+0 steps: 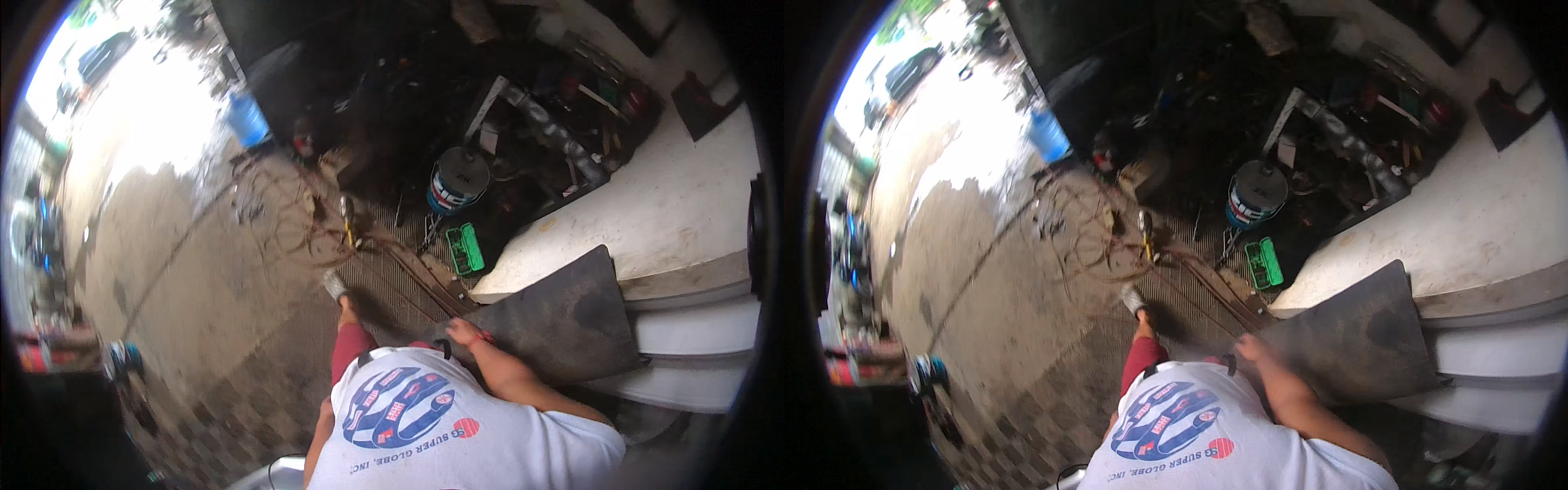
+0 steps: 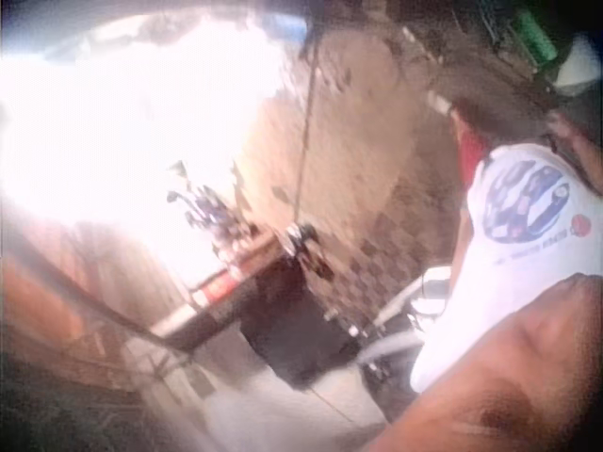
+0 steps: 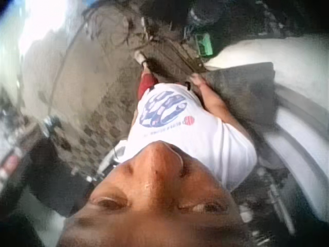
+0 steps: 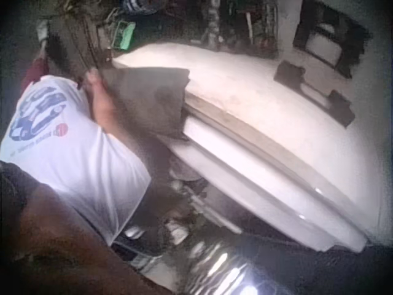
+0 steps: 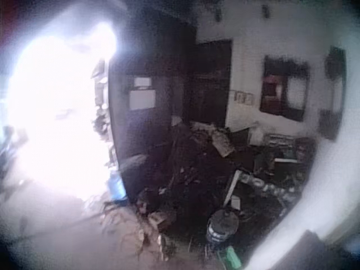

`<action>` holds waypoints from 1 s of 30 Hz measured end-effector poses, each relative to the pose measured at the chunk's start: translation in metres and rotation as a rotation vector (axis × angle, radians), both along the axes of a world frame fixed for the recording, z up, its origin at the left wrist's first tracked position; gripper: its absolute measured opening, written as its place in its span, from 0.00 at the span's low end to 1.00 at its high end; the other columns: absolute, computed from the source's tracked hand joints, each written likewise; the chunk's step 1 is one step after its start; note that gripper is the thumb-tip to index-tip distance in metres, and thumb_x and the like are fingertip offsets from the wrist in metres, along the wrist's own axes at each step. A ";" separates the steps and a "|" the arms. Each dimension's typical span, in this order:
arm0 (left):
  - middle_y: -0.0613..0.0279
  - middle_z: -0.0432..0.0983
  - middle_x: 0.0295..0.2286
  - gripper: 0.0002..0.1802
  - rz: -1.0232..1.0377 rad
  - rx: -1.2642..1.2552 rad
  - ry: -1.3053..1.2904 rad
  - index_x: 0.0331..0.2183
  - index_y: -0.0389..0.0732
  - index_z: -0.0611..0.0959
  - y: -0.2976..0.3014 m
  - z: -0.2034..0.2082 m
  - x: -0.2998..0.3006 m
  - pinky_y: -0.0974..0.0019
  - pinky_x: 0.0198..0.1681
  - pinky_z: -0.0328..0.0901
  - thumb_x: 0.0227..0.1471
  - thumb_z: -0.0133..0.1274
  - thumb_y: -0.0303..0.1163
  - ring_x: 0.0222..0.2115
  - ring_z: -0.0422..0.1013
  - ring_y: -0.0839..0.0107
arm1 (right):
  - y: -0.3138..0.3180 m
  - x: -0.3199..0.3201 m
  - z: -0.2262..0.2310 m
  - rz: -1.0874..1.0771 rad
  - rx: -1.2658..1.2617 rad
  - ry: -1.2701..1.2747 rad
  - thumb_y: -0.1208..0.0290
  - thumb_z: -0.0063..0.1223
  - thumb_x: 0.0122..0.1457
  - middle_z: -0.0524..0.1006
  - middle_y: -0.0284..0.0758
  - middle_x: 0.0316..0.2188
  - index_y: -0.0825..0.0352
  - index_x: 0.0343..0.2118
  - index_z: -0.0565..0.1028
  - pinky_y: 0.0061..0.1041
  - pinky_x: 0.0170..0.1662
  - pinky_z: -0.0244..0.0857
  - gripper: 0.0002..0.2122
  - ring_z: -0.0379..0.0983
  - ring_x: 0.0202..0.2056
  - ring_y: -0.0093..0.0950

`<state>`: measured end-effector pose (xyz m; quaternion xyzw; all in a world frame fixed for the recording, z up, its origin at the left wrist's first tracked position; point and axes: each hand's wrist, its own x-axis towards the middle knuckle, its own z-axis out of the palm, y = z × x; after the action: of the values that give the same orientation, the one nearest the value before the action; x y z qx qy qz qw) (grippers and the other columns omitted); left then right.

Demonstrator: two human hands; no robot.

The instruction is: The person walks through a garage, retrieves sandpaper, and sands a white car bumper. They handle sandpaper sheets, dip one in water, and rub the surface of the bumper with the sandpaper.

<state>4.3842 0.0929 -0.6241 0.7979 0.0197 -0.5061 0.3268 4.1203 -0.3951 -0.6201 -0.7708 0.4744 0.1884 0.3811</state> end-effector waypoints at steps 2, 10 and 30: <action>0.55 0.84 0.40 0.23 -0.033 0.026 0.073 0.49 0.34 0.86 -0.032 -0.014 0.069 0.58 0.45 0.72 0.66 0.54 0.45 0.40 0.77 0.65 | -0.025 -0.042 -0.022 0.036 -0.060 0.273 0.52 0.56 0.62 0.81 0.52 0.52 0.68 0.50 0.82 0.43 0.61 0.69 0.24 0.77 0.56 0.48; 0.66 0.79 0.31 0.17 -0.079 -0.025 -0.080 0.41 0.44 0.83 -0.209 0.009 0.451 0.64 0.29 0.67 0.65 0.58 0.49 0.28 0.74 0.72 | -0.039 0.075 0.032 -0.665 -0.121 -0.070 0.56 0.61 0.63 0.85 0.46 0.41 0.70 0.39 0.83 0.40 0.49 0.73 0.18 0.82 0.45 0.44; 0.46 0.83 0.46 0.20 -1.123 -0.293 -0.403 0.52 0.47 0.85 -0.760 0.094 0.451 0.50 0.52 0.73 0.63 0.55 0.44 0.50 0.78 0.48 | -0.328 0.176 -0.052 -0.510 -0.391 -0.048 0.56 0.56 0.66 0.82 0.42 0.40 0.63 0.47 0.80 0.41 0.47 0.73 0.16 0.81 0.44 0.38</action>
<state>4.8354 -0.6672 -0.5299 0.7134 -0.5355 -0.4374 0.1138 4.2964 -0.7226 -0.6717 -0.6899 0.6704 -0.0260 0.2717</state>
